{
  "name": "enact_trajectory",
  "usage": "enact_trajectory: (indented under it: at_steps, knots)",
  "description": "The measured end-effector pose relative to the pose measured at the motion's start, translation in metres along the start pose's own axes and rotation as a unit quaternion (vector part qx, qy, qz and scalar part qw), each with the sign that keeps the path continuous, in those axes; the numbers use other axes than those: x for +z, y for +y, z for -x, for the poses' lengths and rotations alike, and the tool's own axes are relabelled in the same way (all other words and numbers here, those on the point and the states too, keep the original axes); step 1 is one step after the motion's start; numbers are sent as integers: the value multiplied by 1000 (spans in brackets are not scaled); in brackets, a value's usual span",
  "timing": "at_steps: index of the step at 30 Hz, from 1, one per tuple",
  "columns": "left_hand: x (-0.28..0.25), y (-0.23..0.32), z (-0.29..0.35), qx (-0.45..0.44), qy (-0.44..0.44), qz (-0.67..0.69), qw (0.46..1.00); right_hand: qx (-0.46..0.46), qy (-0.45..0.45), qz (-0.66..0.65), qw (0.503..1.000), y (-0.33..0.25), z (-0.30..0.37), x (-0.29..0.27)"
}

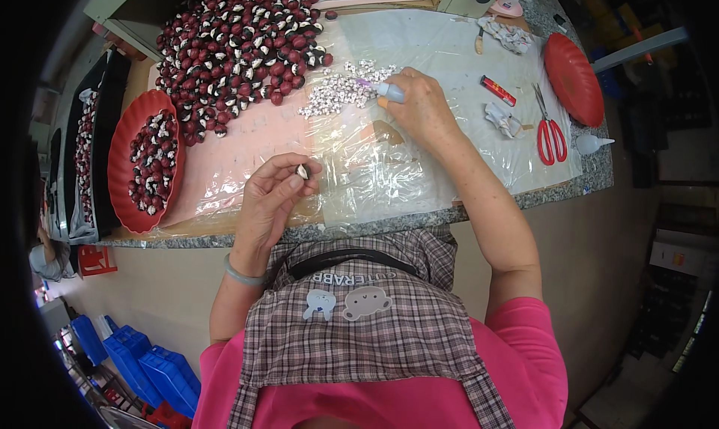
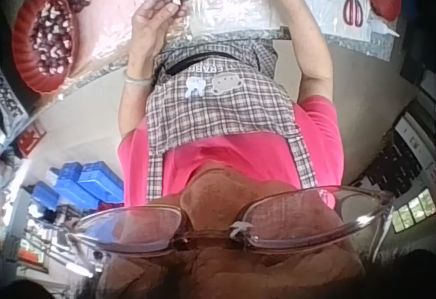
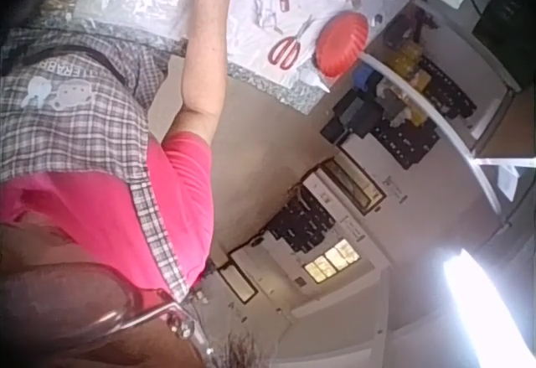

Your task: Applying glue and small components to toy head parts at a factory workbench.

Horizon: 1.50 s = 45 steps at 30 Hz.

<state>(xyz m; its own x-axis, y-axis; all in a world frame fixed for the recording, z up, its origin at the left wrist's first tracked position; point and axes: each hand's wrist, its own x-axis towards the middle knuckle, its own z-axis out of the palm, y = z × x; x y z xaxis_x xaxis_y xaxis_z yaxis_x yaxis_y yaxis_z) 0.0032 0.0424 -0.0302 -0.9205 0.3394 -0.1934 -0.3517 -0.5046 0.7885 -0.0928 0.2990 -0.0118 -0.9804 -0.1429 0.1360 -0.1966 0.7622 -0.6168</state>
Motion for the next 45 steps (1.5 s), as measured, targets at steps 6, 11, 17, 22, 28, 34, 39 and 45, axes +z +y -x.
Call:
enact_trajectory:
  at_steps: [6, 11, 17, 22, 28, 34, 39, 45]
  knots:
    - [4, 2, -1, 5, -22, 3, 1000, 73, -22, -154, 985, -7, 12, -7]
    - [-3, -1, 1, -3, -37, 5, 999, 137, -116, -396, 901, -45, 46, -11]
    - [3, -3, 2, -2, -27, -15, 1000, 99, -109, -429, 891, -71, 73, 4]
    - [8, -2, 5, 8, -11, -63, 998, 61, -119, -347, 928, -71, 80, 11]
    - [13, -1, 8, 5, -5, -114, 994, 34, -51, -301, 952, -70, 85, 23]
    - [16, -3, 8, 18, 12, -133, 991, -47, -20, -241, 969, -74, 84, 26]
    - [21, -5, 8, 86, 34, -171, 981, -50, 15, -267, 962, -71, 94, 40]
    - [17, 2, 5, 66, 8, -203, 977, -80, -2, -267, 960, -67, 87, 36]
